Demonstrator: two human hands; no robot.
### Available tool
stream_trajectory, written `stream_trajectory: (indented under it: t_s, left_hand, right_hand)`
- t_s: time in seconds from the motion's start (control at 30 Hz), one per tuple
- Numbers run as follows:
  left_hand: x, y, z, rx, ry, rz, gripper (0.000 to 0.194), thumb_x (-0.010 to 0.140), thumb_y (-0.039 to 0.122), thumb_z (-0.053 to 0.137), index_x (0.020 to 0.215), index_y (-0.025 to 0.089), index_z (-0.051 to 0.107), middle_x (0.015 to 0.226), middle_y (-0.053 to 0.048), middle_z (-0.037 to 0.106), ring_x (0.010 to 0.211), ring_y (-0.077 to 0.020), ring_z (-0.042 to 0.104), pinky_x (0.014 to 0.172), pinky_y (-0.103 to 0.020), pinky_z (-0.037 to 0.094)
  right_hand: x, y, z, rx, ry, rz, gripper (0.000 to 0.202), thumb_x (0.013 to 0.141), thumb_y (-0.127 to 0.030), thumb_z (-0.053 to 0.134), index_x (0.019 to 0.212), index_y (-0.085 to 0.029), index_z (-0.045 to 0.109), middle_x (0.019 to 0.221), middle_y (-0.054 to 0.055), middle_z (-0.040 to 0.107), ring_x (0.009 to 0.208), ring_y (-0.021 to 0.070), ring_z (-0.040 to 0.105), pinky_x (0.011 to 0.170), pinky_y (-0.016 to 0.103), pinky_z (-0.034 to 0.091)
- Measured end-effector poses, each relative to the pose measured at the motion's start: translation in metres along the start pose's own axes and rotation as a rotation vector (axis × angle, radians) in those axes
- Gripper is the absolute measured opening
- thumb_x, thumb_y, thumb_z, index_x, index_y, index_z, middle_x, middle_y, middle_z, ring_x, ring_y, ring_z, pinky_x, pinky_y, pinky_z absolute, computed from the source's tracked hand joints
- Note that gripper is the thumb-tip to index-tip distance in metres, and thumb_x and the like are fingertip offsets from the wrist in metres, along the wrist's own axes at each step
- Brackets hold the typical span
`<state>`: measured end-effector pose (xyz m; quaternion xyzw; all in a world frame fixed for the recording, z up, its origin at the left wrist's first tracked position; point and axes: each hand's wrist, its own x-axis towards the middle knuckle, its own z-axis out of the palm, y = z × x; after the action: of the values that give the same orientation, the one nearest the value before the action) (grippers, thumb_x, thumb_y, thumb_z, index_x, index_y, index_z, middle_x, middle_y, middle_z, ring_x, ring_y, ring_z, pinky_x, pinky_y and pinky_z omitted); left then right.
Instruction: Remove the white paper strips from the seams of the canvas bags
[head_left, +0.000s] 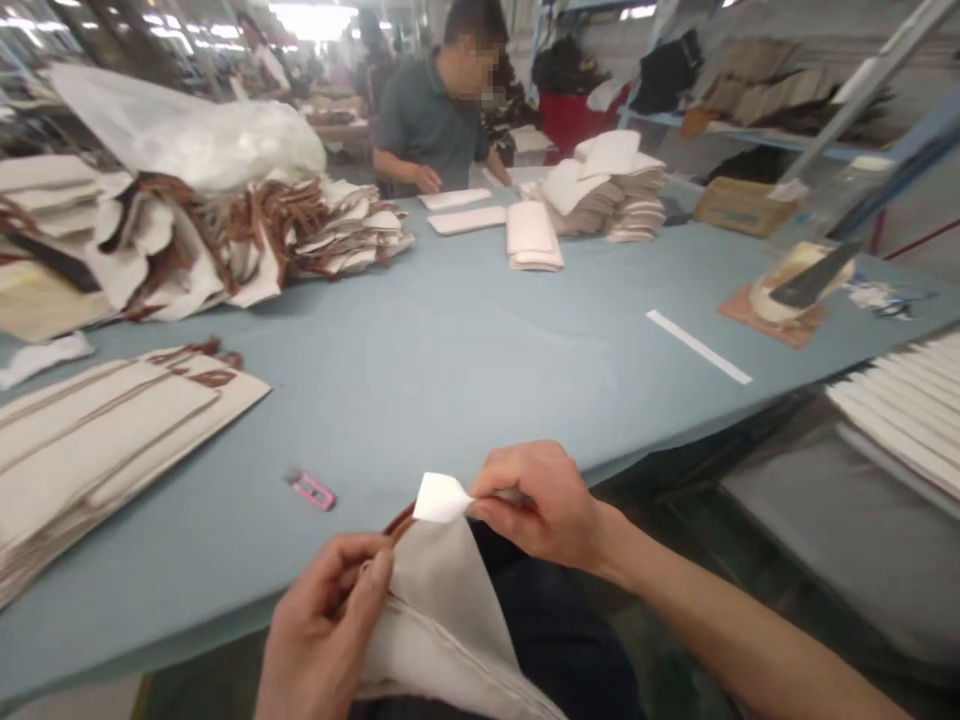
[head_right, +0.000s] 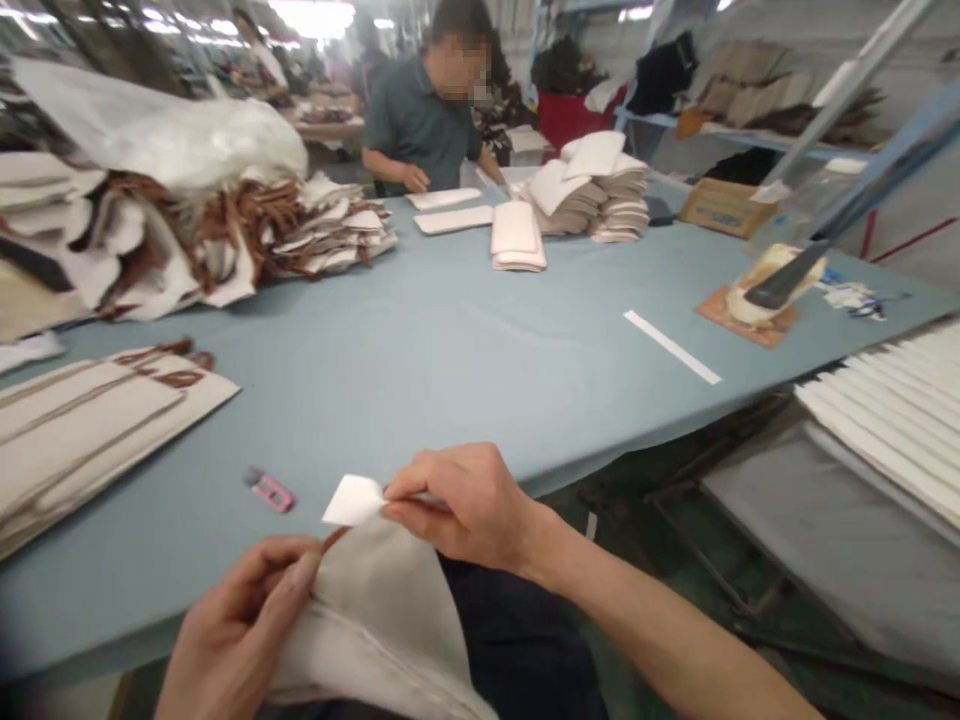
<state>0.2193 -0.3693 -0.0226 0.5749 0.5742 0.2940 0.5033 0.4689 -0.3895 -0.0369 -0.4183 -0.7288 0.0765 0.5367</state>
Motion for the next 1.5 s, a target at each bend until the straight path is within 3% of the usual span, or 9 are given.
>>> stream_trajectory:
  t_s: [0.17,0.4,0.57,0.7,0.8,0.87,1.0,1.27,1.5]
  left_hand:
    - [-0.010,0.010,-0.014,-0.204,-0.024,0.046,0.039,0.079,0.053,0.086,0.099,0.021,0.075,0.063,0.003,0.069,0.056,-0.0128,0.053,0.053,-0.019,0.038]
    - [-0.028,-0.019,-0.047,-0.362,-0.108,0.127,0.050,0.078,0.048,0.090,0.120,0.023,0.078,0.063,0.005,0.065,0.055,-0.0122,0.053,0.054,-0.020,0.040]
    - [-0.033,-0.025,-0.057,-0.331,-0.088,0.230,0.029,0.080,0.048,0.087,0.084,0.020,0.080,0.066,-0.001,0.070,0.056,-0.0140,0.056,0.052,-0.022,0.040]
    - [-0.038,-0.015,-0.061,-0.360,-0.071,0.092,0.034,0.079,0.049,0.086,0.071,0.019,0.072,0.055,0.004,0.057,0.049,-0.0095,0.041,0.048,-0.021,0.031]
    - [-0.038,-0.014,-0.064,-0.420,-0.150,-0.072,0.043,0.074,0.056,0.089,0.072,0.018,0.069,0.056,0.004,0.057,0.049,-0.0087,0.041,0.048,-0.019,0.030]
    - [-0.036,-0.017,-0.066,-0.442,-0.184,-0.138,0.047,0.072,0.059,0.091,0.072,0.018,0.067,0.056,0.004,0.057,0.049,-0.0085,0.042,0.048,-0.018,0.031]
    - [-0.030,-0.029,-0.068,-0.465,-0.257,-0.209,0.052,0.073,0.065,0.090,0.077,0.017,0.071,0.059,0.002,0.062,0.049,-0.0092,0.045,0.047,-0.018,0.033]
    - [-0.021,-0.037,-0.068,-0.381,-0.269,-0.157,0.055,0.076,0.070,0.088,0.076,0.017,0.073,0.061,0.002,0.063,0.049,-0.0090,0.047,0.046,-0.018,0.034]
    - [-0.021,-0.037,-0.065,-0.324,-0.255,-0.155,0.052,0.079,0.067,0.087,0.079,0.017,0.074,0.061,0.002,0.062,0.051,-0.0088,0.046,0.048,-0.017,0.034]
  right_hand:
    - [0.025,-0.049,0.032,0.142,-0.072,-0.101,0.019,0.112,-0.037,0.058,0.102,-0.025,0.067,0.070,-0.003,0.072,0.054,0.0105,0.060,0.060,0.023,0.048]
    - [0.018,-0.075,0.059,0.230,-0.200,-0.102,0.020,0.112,-0.035,0.058,0.098,-0.023,0.065,0.070,-0.003,0.069,0.055,0.0096,0.054,0.057,0.023,0.042]
    - [0.005,-0.090,0.081,0.660,-0.267,0.471,0.034,0.104,-0.050,0.071,0.090,-0.020,0.063,0.068,-0.004,0.060,0.053,0.0076,0.046,0.051,0.021,0.035]
    - [0.006,-0.092,0.086,0.980,-0.450,0.920,0.053,0.095,-0.070,0.072,0.084,-0.021,0.055,0.060,-0.009,0.052,0.045,0.0060,0.036,0.043,0.020,0.028]
    - [0.012,-0.083,0.079,0.997,-0.709,1.021,0.065,0.103,-0.081,0.045,0.093,-0.020,0.062,0.057,-0.009,0.051,0.040,0.0069,0.027,0.038,0.022,0.021]
    - [0.017,-0.076,0.072,0.916,-0.828,0.952,0.076,0.104,-0.085,0.030,0.096,-0.018,0.067,0.059,-0.006,0.054,0.043,0.0084,0.033,0.041,0.023,0.027]
    - [0.028,-0.074,0.066,0.686,-0.689,0.683,0.071,0.102,-0.084,0.041,0.090,-0.019,0.068,0.084,0.002,0.067,0.074,0.0137,0.056,0.069,0.027,0.047]
    - [0.020,-0.079,0.088,0.357,-0.406,0.507,0.022,0.098,-0.042,0.074,0.095,-0.021,0.069,0.098,0.002,0.075,0.091,0.0171,0.066,0.088,0.033,0.052]
    - [0.017,-0.077,0.089,0.443,-0.332,0.642,0.013,0.096,-0.033,0.072,0.100,-0.021,0.069,0.099,0.001,0.076,0.090,0.0160,0.070,0.087,0.033,0.057]
